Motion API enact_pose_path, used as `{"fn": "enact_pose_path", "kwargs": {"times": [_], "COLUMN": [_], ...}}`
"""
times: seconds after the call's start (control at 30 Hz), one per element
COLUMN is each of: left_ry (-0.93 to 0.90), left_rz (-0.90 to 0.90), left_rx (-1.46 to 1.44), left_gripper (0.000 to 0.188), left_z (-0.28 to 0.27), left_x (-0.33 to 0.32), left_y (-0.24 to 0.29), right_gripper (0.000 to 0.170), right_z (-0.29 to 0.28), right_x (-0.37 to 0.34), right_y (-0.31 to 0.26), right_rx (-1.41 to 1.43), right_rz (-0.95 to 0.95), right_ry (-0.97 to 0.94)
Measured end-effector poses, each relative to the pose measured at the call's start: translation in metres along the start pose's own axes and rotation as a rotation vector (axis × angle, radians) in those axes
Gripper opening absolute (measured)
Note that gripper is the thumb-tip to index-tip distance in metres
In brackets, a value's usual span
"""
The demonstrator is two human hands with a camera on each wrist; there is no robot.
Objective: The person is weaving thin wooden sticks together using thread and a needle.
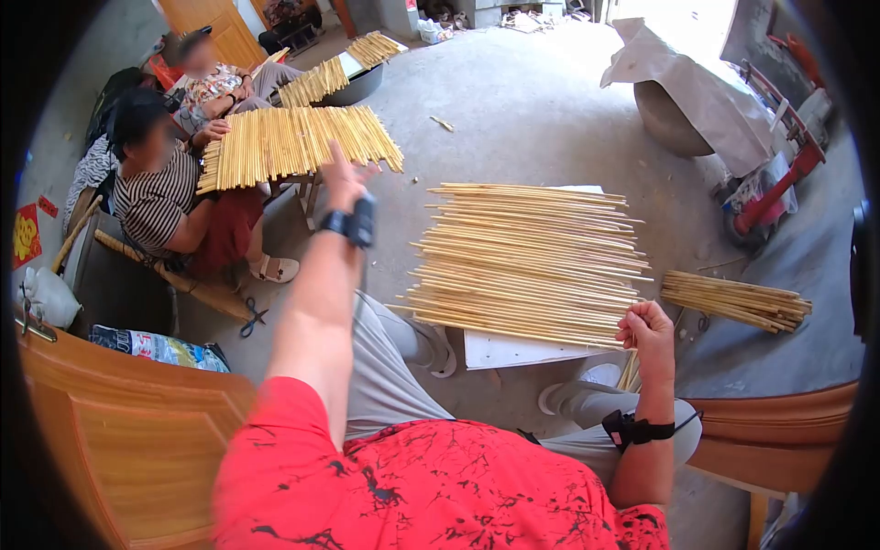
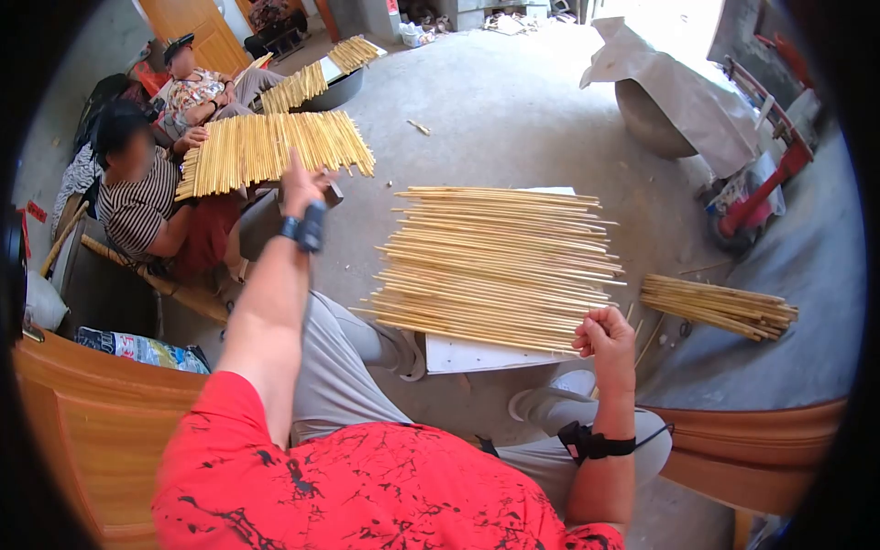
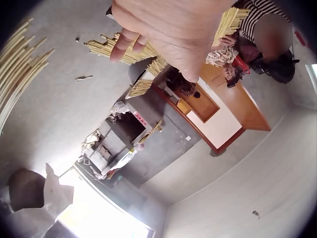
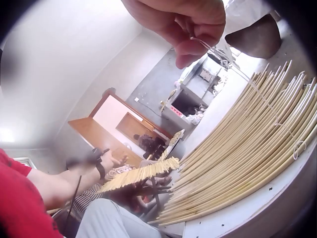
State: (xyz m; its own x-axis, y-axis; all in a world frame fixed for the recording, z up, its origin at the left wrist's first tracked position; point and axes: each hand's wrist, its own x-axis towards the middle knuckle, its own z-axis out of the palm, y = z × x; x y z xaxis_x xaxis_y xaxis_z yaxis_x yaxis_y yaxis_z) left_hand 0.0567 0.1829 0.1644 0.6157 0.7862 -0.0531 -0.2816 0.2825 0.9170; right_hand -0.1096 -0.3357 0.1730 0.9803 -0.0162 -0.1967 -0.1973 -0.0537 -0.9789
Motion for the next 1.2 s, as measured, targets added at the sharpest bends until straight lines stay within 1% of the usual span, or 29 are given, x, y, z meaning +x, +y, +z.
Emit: {"fn": "enact_pose_path", "kwargs": {"times": [0.07, 0.1, 0.17, 0.2, 0.23, 0.27, 0.3, 0.33, 0.4, 0.43, 0.47, 0.5, 0.53, 0.57, 0.6, 0.63, 0.67, 0.7, 0.73, 0.8, 0.83, 0.9, 1.03, 1.1, 1.13, 1.17, 1.2], "left_ry": [0.043, 0.038, -0.448, -0.531, -0.515, -0.836, -0.994, -1.122, -1.489, -1.488, -1.599, -1.677, -1.687, -1.644, -1.546, -1.520, -1.533, -1.608, -1.727, -1.810, -1.806, -1.726, -1.716, -1.768, -1.783, -1.722, -1.702], "left_rz": [-0.067, -0.068, -0.028, 0.049, 0.032, 0.733, 1.027, 0.870, 1.220, 1.224, 1.020, 0.833, 0.830, 0.856, 0.870, 1.000, 1.067, 1.103, 0.978, 1.035, 1.036, 0.960, 1.034, 0.899, 0.846, 0.878, 0.927], "left_rx": [0.120, 0.133, 0.634, 0.890, 0.879, 1.376, 1.463, 1.629, 1.495, 1.496, 1.557, 1.654, 1.664, 1.413, 1.211, 1.076, 0.910, 1.030, 1.188, 1.306, 1.306, 1.295, 1.232, 1.134, 1.087, 1.048, 1.052], "left_gripper": [0.043, 0.043, 0.026, 0.016, 0.019, 0.019, 0.019, 0.015, 0.010, 0.010, 0.009, 0.009, 0.009, 0.016, 0.024, 0.036, 0.048, 0.071, 0.083, 0.087, 0.087, 0.088, 0.089, 0.090, 0.090, 0.077, 0.077], "left_z": [0.013, 0.021, 0.039, 0.058, 0.059, 0.082, 0.087, 0.098, 0.102, 0.106, 0.104, 0.099, 0.096, 0.081, 0.059, 0.046, 0.020, 0.001, -0.040, -0.049, -0.048, -0.043, -0.037, -0.034, -0.027, -0.025, -0.014], "left_x": [-0.001, -0.005, -0.014, -0.038, -0.034, -0.074, -0.092, -0.105, -0.175, -0.176, -0.212, -0.238, -0.240, -0.271, -0.290, -0.289, -0.315, -0.324, -0.325, -0.322, -0.323, -0.329, -0.333, -0.341, -0.339, -0.342, -0.334], "left_y": [0.051, 0.051, 0.045, 0.036, 0.030, -0.009, -0.046, -0.034, -0.118, -0.113, -0.133, -0.146, -0.139, -0.142, -0.144, -0.135, -0.138, -0.139, -0.157, -0.162, -0.163, -0.164, -0.158, -0.146, -0.140, -0.132, -0.123], "right_gripper": [0.002, 0.002, 0.002, 0.002, 0.003, 0.003, 0.003, 0.003, 0.004, 0.005, 0.005, 0.006, 0.007, 0.007, 0.007, 0.006, 0.006, 0.005, 0.005, 0.005, 0.005, 0.005, 0.005, 0.005, 0.005, 0.006, 0.008], "right_z": [0.000, 0.000, 0.007, 0.009, 0.011, 0.012, 0.012, 0.017, 0.018, 0.023, 0.015, 0.012, 0.021, 0.013, 0.007, 0.009, 0.003, 0.007, 0.010, 0.008, 0.009, 0.010, 0.013, 0.013, 0.014, 0.013, 0.014], "right_x": [0.000, 0.001, 0.001, 0.001, 0.000, -0.003, -0.003, -0.003, -0.010, -0.005, -0.012, -0.003, 0.012, -0.001, -0.006, -0.001, -0.011, -0.007, -0.005, -0.005, -0.004, -0.004, 0.000, -0.002, 0.001, -0.003, 0.002], "right_y": [-0.002, -0.003, -0.007, -0.006, -0.010, -0.008, -0.007, -0.010, -0.008, -0.013, -0.010, -0.001, -0.007, -0.013, -0.005, -0.006, -0.001, -0.004, -0.007, -0.005, -0.006, -0.005, -0.007, -0.004, -0.006, -0.008, -0.011], "right_rx": [-0.007, -0.016, -0.029, -0.049, -0.058, -0.057, -0.098, -0.139, -0.207, -0.242, -0.234, -0.208, -0.144, -0.125, -0.114, -0.117, -0.134, -0.114, -0.094, -0.104, -0.113, -0.119, -0.143, -0.164, -0.164, -0.145, -0.112], "right_rz": [0.007, 0.010, 0.003, -0.006, 0.005, 0.028, 0.014, -0.010, -0.001, -0.016, -0.055, -0.122, -0.157, -0.104, -0.085, -0.050, 0.002, -0.025, -0.052, -0.052, -0.058, -0.069, -0.076, -0.050, -0.078, -0.081, -0.126], "right_ry": [0.001, -0.001, -0.008, -0.021, -0.015, -0.012, -0.027, -0.046, -0.040, -0.035, -0.009, -0.004, 0.010, 0.079, 0.088, 0.114, 0.138, 0.081, 0.024, 0.009, 0.006, 0.000, 0.001, 0.002, 0.000, 0.040, 0.081]}}
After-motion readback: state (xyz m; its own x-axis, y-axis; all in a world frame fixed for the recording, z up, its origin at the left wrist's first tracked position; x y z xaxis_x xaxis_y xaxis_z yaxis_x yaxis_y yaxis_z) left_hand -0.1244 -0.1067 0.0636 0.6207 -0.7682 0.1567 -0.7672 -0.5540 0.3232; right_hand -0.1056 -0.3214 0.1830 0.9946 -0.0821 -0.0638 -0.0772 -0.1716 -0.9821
